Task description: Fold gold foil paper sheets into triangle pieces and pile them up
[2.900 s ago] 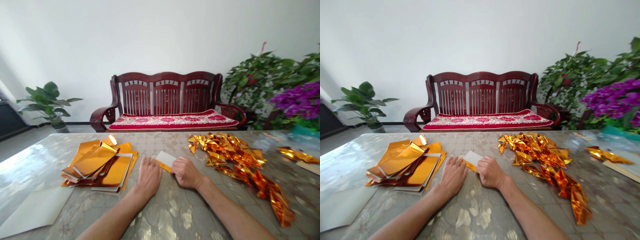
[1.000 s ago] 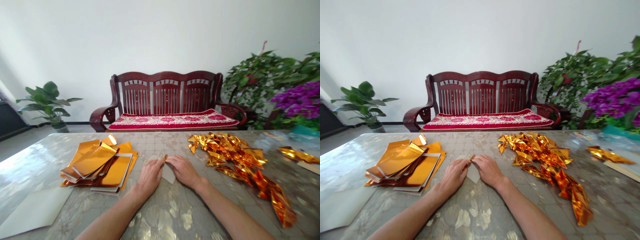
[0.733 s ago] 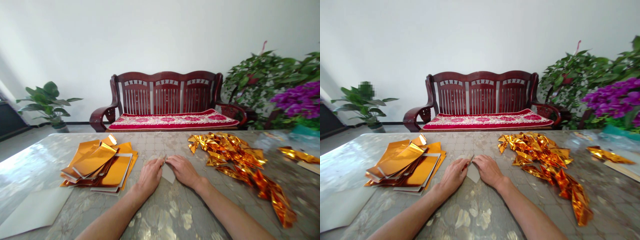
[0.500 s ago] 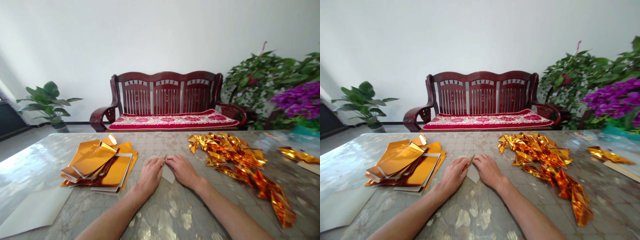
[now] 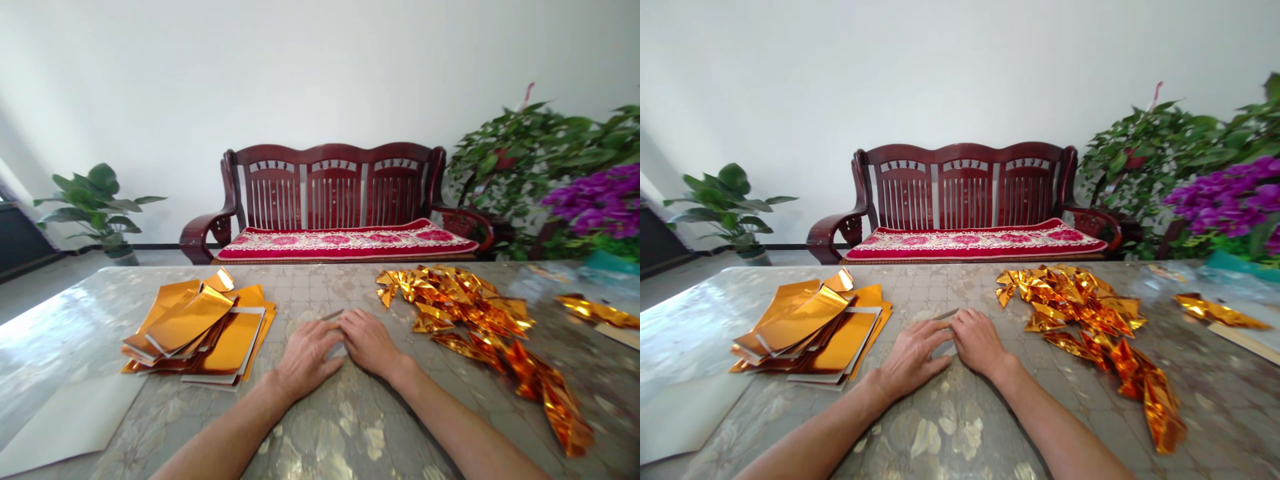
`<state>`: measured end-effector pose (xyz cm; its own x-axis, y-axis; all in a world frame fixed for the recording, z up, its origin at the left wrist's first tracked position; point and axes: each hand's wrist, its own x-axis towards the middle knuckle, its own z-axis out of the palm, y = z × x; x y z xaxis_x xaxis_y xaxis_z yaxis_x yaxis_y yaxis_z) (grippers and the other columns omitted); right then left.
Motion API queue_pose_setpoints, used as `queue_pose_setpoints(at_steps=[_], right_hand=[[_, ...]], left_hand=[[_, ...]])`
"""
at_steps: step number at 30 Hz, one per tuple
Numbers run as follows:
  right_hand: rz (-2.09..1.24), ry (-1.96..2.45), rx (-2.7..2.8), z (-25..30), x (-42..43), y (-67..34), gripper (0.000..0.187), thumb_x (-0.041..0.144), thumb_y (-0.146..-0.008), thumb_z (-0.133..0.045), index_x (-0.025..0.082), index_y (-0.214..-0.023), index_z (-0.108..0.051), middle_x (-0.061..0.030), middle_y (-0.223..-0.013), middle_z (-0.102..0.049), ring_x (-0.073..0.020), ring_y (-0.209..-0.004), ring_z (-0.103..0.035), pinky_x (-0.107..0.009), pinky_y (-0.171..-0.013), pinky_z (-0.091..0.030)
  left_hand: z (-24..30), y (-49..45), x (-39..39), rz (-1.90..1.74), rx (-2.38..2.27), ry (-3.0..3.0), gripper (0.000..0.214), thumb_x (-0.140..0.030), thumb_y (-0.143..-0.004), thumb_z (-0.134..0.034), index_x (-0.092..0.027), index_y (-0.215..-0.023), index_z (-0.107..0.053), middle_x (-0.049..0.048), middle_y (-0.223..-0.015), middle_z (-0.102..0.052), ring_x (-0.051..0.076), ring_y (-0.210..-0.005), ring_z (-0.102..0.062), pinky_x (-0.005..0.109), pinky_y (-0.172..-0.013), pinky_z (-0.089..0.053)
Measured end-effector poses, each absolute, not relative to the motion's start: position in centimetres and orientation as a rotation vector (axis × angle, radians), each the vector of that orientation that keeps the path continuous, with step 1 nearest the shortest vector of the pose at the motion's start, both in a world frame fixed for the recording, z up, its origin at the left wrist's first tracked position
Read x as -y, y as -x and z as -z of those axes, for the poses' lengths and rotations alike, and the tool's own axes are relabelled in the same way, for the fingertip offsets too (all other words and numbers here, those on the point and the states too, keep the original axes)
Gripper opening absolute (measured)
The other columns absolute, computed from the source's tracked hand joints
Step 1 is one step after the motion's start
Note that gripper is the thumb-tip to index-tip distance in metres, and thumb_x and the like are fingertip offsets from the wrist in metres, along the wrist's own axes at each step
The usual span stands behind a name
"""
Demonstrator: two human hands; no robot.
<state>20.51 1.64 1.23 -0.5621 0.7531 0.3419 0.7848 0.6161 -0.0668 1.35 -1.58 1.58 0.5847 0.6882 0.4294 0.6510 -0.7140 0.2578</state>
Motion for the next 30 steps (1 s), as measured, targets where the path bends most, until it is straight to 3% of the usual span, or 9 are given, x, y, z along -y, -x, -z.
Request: queue_pose_setpoints(at_steps=[6, 15, 22, 26, 30], right_hand=[[0.167, 1.239, 2.490, -1.23, -1.71, -20.53, 0.016, 0.014, -0.092, -0.050, 0.021, -0.095, -0.065, -0.0061, -0.093, -0.062, -0.0203, -0.093, -0.053, -0.031, -0.078, -0.040], [0.196, 1.238, 2.497, -1.01, -1.89, -20.65, 0.016, 0.016, -0.094, -0.051, 0.020, -0.096, -0.066, -0.0060, -0.094, -0.061, -0.0202, -0.094, -0.053, -0.030, -0.079, -0.040], [0.196, 1.226, 2.469, -0.89, -1.88, -20.65, 0.017, 0.016, -0.094, -0.051, 0.021, -0.098, -0.067, -0.0060, -0.094, -0.062, -0.0204, -0.093, -0.054, -0.031, -0.079, -0.041], [0.190, 1.231, 2.475, -0.97, -1.87, -20.66, 0.017, 0.017, -0.094, -0.051, 0.021, -0.097, -0.067, -0.0058, -0.094, -0.062, -0.0203, -0.093, -0.054, -0.031, -0.079, -0.042], [0.180, 1.227, 2.478, -1.08, -1.87, -20.65, 0.017, 0.016, -0.094, -0.051, 0.021, -0.098, -0.067, -0.0059, -0.093, -0.062, -0.0201, -0.093, -0.054, -0.031, -0.079, -0.042]], left_hand=[[-1.61, -1.37, 1.53, -0.664, -1.334, -2.722, 0.027, -0.033, -0.082, -0.068, -0.025, -0.108, -0.065, 0.0046, -0.132, -0.060, 0.025, -0.118, -0.056, 0.040, -0.102, -0.042], [-1.88, -1.62, 1.36, -0.455, -1.452, -2.698, 0.015, -0.020, -0.091, -0.050, -0.023, -0.093, -0.064, 0.0026, -0.093, -0.068, 0.018, -0.092, -0.063, 0.029, -0.084, -0.048], [-1.64, -1.38, 1.09, -0.483, -1.539, -2.683, 0.018, -0.019, -0.094, -0.047, -0.023, -0.098, -0.064, 0.0048, -0.105, -0.066, 0.020, -0.098, -0.062, 0.031, -0.087, -0.046], [-1.77, -1.38, 1.24, -0.483, -1.533, -2.716, 0.013, -0.027, -0.092, -0.054, -0.022, -0.098, -0.065, 0.0061, -0.103, -0.068, 0.023, -0.100, -0.061, 0.035, -0.090, -0.045], [-2.03, -1.26, 1.30, -0.506, -1.523, -2.697, 0.024, -0.040, -0.082, -0.068, -0.023, -0.100, -0.067, 0.0066, -0.102, -0.069, 0.026, -0.103, -0.061, 0.038, -0.092, -0.044]])
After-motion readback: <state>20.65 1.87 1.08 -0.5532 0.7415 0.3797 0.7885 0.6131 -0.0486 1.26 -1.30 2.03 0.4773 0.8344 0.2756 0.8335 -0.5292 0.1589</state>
